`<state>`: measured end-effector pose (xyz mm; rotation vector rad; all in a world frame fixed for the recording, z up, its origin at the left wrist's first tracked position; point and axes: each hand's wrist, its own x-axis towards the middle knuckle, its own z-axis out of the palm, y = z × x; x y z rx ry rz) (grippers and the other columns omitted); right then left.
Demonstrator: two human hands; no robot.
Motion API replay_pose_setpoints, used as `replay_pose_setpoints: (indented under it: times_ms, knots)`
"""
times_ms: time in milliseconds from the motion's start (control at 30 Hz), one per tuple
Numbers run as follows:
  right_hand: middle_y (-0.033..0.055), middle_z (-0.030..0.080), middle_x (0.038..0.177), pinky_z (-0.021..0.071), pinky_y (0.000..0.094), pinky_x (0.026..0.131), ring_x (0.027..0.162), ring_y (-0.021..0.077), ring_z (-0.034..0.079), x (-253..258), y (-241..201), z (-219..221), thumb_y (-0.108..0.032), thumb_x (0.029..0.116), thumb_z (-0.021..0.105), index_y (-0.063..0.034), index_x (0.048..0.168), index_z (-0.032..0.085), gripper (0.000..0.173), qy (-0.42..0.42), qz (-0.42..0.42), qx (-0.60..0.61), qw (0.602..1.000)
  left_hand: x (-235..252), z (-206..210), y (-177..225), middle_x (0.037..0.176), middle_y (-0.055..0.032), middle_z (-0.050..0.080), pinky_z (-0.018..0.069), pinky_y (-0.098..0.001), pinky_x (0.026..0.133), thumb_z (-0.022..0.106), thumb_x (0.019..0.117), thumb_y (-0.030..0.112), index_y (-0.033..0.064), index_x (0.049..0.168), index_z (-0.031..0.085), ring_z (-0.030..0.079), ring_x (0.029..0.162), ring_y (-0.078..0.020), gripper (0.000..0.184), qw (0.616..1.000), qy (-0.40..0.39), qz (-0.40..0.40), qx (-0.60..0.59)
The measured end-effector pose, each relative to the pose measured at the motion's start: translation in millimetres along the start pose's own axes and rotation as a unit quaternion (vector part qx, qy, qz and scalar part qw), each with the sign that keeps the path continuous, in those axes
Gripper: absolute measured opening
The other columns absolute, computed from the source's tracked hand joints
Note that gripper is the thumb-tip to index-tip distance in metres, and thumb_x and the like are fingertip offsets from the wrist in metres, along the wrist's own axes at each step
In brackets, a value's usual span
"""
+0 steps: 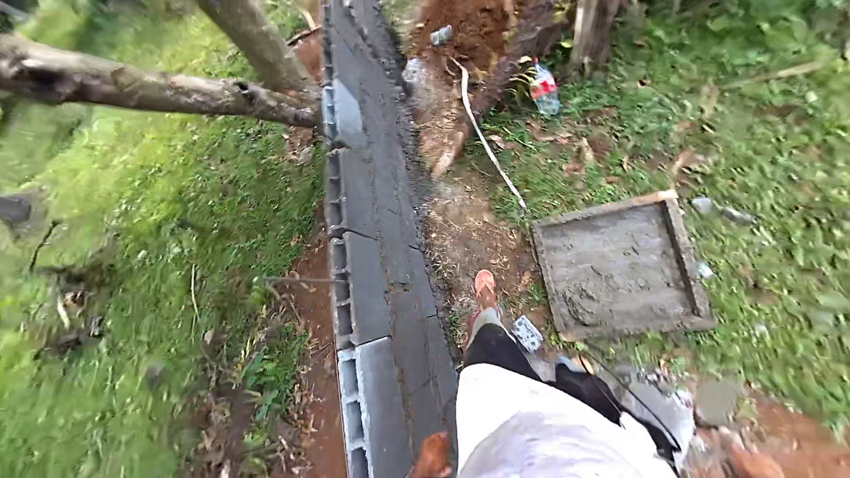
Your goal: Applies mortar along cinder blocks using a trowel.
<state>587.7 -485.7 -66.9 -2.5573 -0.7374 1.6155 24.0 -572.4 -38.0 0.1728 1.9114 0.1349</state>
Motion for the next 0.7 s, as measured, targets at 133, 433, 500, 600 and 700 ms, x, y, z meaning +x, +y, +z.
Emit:
replay_pose_setpoints:
  times_ms: [133, 433, 500, 600, 700]
  knots:
    - [0.0346, 0.053, 0.143, 0.0411, 0.0685, 0.109, 0.132, 0.051, 0.053, 9.6, 3.6, 2.8, -0.039, 0.1056, 0.054, 0.0002, 0.154, 0.041, 0.064, 0.118, 0.055, 0.003, 0.991, -1.4, -18.3, 17.9, 0.113, -0.0231, 0.068, 0.0577, -0.0466, 0.074, 0.045, 0.111, 0.027, -0.0017, 0.136, 0.057, 0.067, 0.085, -0.0283, 0.04, 0.997, 0.051, 0.036, 0.045]
    - [0.0333, 0.06, 0.129, 0.0503, 0.0611, 0.098, 0.112, 0.0456, 0.064, 190.5, 26.0, 83.8, -0.027, 0.1042, 0.061, 0.0026, 0.148, 0.044, 0.056, -0.047, 0.152, 0.082, 0.984, 157.3, 92.7, 246.5, 0.127, -0.0236, 0.063, 0.0583, -0.0436, 0.088, 0.05, 0.1082, 0.02, -0.005, 0.142, 0.05, 0.068, 0.101, -0.0249, 0.042, 0.947, 0.01, 0.203, 0.25]
    - [0.0344, 0.062, 0.122, 0.0512, 0.0638, 0.092, 0.105, 0.0478, 0.065, 256.0, 27.9, 110.1, -0.03, 0.1053, 0.06, 0.0028, 0.146, 0.045, 0.054, -0.068, 0.142, 0.049, 0.986, 191.0, 161.5, 275.0, 0.133, -0.023, 0.061, 0.0579, -0.042, 0.094, 0.048, 0.1075, 0.014, -0.0057, 0.143, 0.049, 0.068, 0.109, -0.025, 0.04, 0.94, -0.027, 0.242, 0.237]
    - [0.0378, 0.061, 0.121, 0.0495, 0.072, 0.091, 0.106, 0.0548, 0.063, 352.7, 39.8, 129.3, -0.036, 0.1046, 0.061, 0.0048, 0.141, 0.051, 0.055, -0.051, 0.1, -0.026, 0.993, 227.7, 248.3, 255.1, 0.127, -0.0198, 0.066, 0.0599, -0.0413, 0.094, 0.053, 0.1034, 0.005, -0.0029, 0.141, 0.053, 0.07, 0.107, -0.0234, 0.038, 0.918, -0.118, 0.282, 0.253]
    - [0.0447, 0.054, 0.128, 0.0442, 0.0798, 0.093, 0.118, 0.062, 0.055, 491.6, 106.8, 177.4, -0.049, 0.1013, 0.06, 0.009, 0.138, 0.048, 0.07, -0.082, -0.141, -0.114, 0.98, 235.6, 303.6, 207.9, 0.122, -0.0126, 0.071, 0.0581, -0.0347, 0.095, 0.061, 0.0994, 0.01, 0.0062, 0.138, 0.063, 0.071, 0.105, -0.0172, 0.038, 0.849, -0.171, 0.291, 0.406]
